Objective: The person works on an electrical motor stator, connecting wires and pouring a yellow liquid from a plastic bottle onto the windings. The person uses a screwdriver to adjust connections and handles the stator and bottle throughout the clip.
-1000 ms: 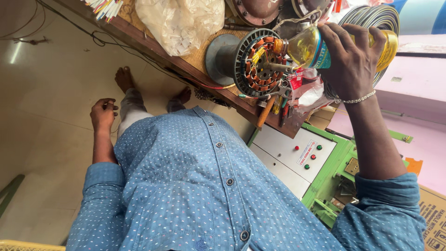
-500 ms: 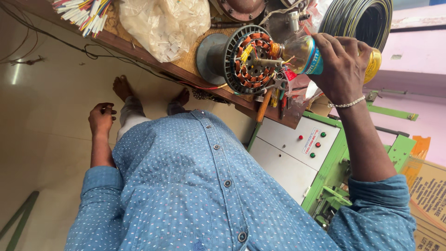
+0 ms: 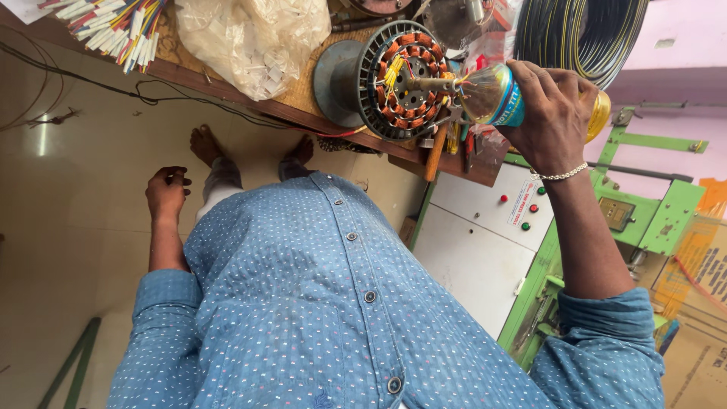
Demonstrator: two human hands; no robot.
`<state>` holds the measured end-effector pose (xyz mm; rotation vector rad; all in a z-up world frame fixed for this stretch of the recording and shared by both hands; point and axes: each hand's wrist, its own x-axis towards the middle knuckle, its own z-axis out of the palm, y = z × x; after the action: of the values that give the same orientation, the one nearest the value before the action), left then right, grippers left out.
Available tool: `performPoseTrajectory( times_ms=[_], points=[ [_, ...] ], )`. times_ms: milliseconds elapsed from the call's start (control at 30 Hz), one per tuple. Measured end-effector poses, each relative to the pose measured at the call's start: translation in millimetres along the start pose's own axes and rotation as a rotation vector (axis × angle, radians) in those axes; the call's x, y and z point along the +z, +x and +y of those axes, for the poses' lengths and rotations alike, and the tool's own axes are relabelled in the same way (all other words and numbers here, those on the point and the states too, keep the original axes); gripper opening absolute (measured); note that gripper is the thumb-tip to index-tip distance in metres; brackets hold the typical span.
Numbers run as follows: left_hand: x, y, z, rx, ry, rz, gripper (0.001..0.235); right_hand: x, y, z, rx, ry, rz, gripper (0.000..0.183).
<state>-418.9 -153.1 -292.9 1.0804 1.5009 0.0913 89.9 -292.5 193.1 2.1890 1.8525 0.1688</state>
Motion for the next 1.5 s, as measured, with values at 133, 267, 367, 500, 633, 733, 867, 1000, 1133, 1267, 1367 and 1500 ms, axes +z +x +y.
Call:
performPoseTrajectory(
  times_ms=[133, 267, 367, 500, 633, 733, 867, 1000, 1133, 1267, 1367, 1500],
  points=[
    [-4.7, 5.2, 2.6, 0.027, 0.016, -0.01, 0.023, -1.7, -8.6, -8.1, 0.071, 0.071, -0.04, 0.091],
    [-9.4, 12.6, 4.6, 0.01, 0.052, -0.032, 0.023, -2.8, -16.0, -18.3, 0.079, 0.056, -0.025, 0.078],
    [-13.7, 18.5, 6.2, 0.023, 0.056, -0.034, 0.022, -4.6, -22.5, -27.1, 0.116, 0.062, -0.038, 0.079],
    [-14.7, 24.7, 7.6, 0.026, 0.061, -0.053, 0.022, -8.0, -29.7, -38.6, 0.149, 0.063, -0.052, 0.078],
    [-13.9, 30.7, 6.3, 0.025, 0.058, -0.071, 0.022, -12.6, -32.9, -51.0, 0.183, 0.069, -0.087, 0.084],
    [-11.9, 35.7, 5.5, 0.034, 0.047, -0.085, 0.022, -16.9, -31.9, -58.6, 0.185, 0.095, -0.086, 0.086],
    [-9.7, 39.5, 6.9, 0.068, 0.038, -0.1, 0.022, -21.3, -30.5, -67.8, 0.21, 0.099, -0.083, 0.088],
    [-11.3, 41.4, 7.6, 0.03, 0.052, -0.102, 0.022, -22.8, -28.7, -78.9, 0.211, 0.087, -0.084, 0.082],
    [-12.1, 44.0, 3.5, 0.023, 0.055, -0.109, 0.021, -24.2, -25.8, -88.2, 0.209, 0.093, -0.083, 0.077],
    [-14.1, 48.7, -1.3, 0.075, 0.04, -0.111, 0.022, -24.7, -21.9, -97.4, 0.203, 0.089, -0.075, 0.082],
    [-16.8, 50.4, -0.6, 0.073, 0.037, -0.107, 0.022, -26.1, -19.3, -101.9, 0.209, 0.09, -0.071, 0.083],
    [-21.3, 48.1, 6.0, 0.049, 0.03, -0.103, 0.024, -26.3, -17.3, -106.5, 0.218, 0.083, -0.068, 0.086]
  ],
)
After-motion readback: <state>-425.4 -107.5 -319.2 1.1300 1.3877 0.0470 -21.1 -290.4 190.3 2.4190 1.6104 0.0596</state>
